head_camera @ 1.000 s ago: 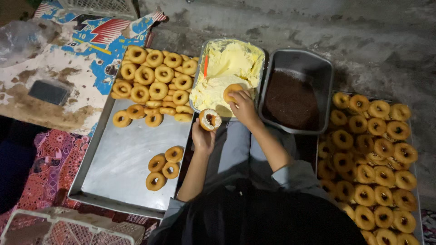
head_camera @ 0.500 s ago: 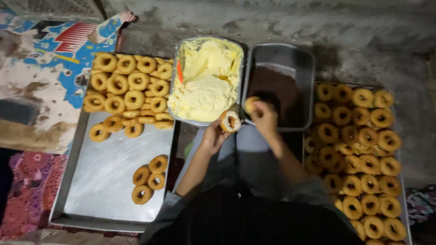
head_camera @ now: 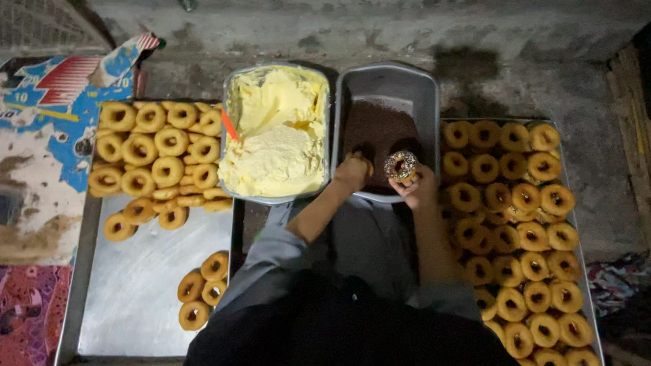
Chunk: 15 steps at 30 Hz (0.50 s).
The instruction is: The person takes plain donuts from a tray, splits them open, fills them with a yellow cream using a spatula, and then dips the filled donuts into a tray of chocolate sprinkles before placing them on a separate tray.
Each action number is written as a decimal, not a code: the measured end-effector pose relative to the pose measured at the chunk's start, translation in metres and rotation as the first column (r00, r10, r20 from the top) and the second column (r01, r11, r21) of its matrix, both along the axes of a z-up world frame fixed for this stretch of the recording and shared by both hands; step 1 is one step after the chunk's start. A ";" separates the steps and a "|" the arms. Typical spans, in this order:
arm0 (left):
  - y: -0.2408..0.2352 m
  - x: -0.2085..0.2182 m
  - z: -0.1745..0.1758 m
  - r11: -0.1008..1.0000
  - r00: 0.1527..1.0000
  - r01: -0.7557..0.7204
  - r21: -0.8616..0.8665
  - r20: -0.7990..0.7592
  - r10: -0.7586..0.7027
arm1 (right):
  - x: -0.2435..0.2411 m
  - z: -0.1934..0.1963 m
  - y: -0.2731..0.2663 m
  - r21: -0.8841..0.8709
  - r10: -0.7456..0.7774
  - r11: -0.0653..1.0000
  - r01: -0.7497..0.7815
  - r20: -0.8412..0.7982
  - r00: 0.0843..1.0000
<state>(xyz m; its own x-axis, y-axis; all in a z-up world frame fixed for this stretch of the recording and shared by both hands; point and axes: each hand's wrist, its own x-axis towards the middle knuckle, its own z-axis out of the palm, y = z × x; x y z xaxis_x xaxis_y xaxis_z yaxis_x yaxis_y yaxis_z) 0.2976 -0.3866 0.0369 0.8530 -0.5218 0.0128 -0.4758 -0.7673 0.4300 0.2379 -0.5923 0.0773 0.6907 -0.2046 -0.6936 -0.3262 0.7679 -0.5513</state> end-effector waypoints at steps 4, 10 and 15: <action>-0.003 -0.006 -0.012 0.703 0.789 -0.555 -0.445 -0.549 0.275 | -0.016 0.006 0.001 -0.085 0.196 0.981 -0.177 0.472 0.860; 0.005 -0.025 -0.006 -0.141 0.392 -0.917 -0.373 -0.781 -0.485 | -0.020 0.054 0.044 -0.944 0.534 0.253 0.213 0.320 0.783; 0.001 -0.027 -0.009 -0.148 0.430 -0.893 -0.426 -0.706 -0.563 | -0.024 0.104 0.076 -0.841 0.747 -0.106 0.531 0.285 0.600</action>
